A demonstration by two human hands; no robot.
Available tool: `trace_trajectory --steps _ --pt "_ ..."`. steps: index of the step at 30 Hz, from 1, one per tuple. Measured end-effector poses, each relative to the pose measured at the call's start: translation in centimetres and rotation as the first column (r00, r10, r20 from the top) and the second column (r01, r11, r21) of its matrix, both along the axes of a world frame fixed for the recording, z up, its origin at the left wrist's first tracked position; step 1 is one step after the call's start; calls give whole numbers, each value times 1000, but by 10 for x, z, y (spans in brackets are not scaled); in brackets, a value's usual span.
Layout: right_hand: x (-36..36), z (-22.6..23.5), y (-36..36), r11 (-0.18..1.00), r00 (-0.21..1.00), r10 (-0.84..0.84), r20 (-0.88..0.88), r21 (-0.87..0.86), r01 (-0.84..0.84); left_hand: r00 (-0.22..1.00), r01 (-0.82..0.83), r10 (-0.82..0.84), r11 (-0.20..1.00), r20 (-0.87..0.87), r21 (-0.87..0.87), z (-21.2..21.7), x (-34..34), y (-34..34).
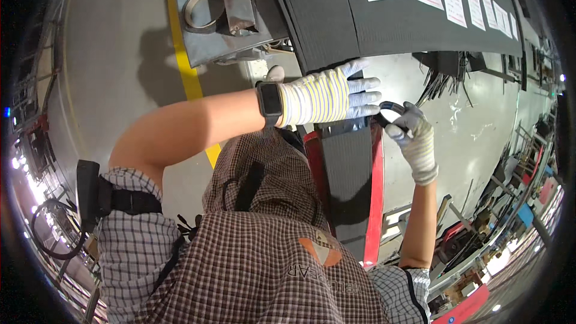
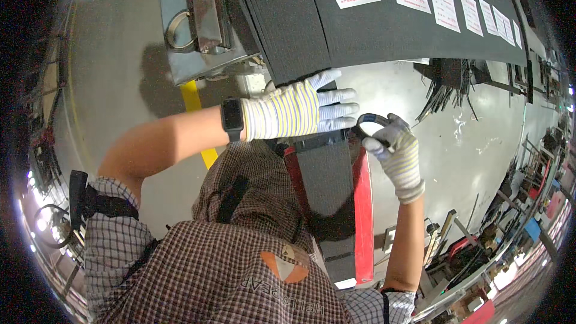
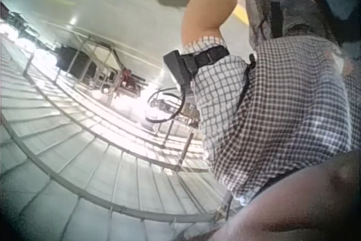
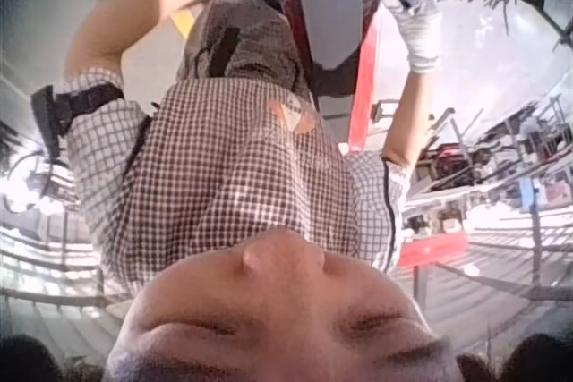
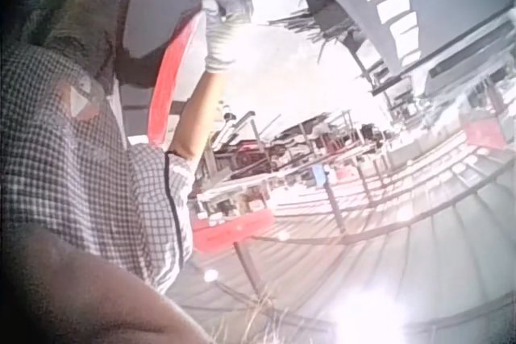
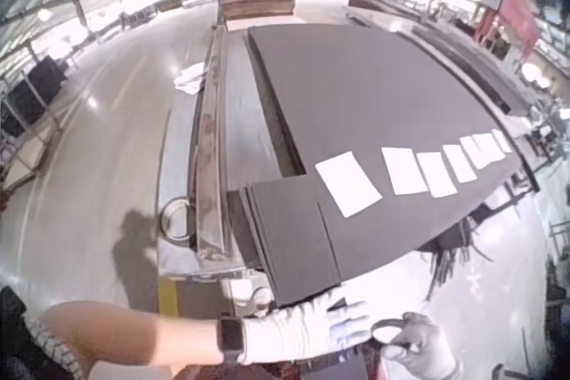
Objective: Applying adhesive strips and black tape to large industrial foam mats at a workstation.
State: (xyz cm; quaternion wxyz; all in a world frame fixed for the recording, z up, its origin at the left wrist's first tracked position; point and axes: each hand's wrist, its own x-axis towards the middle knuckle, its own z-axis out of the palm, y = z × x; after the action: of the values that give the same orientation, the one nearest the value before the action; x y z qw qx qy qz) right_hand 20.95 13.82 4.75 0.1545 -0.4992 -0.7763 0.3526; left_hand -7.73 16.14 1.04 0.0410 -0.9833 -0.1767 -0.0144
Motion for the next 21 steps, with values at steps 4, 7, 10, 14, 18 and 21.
trace_trajectory --steps 4,7,10,14,18,21 --pt "-31 68 -41 947 896 266 356 79 -313 993 -36 37 999 116 -15 -15 3 0" --pt "-71 91 -109 887 888 458 36 -81 -454 999 -19 22 998 45 -66 -18 1 -3" --pt "-101 84 -159 709 711 696 -104 -57 -703 1000 -10 11 1000 -27 24 -13 0 -3" --pt "-105 70 -170 847 838 530 -130 32 -531 995 10 6 987 -98 159 11 -7 0" --pt "-105 66 -143 962 968 222 120 133 -237 985 -141 151 983 80 -115 54 -37 -34" --pt "-132 64 -126 972 977 212 19 95 -213 870 85 340 611 358 -787 76 -70 -92"
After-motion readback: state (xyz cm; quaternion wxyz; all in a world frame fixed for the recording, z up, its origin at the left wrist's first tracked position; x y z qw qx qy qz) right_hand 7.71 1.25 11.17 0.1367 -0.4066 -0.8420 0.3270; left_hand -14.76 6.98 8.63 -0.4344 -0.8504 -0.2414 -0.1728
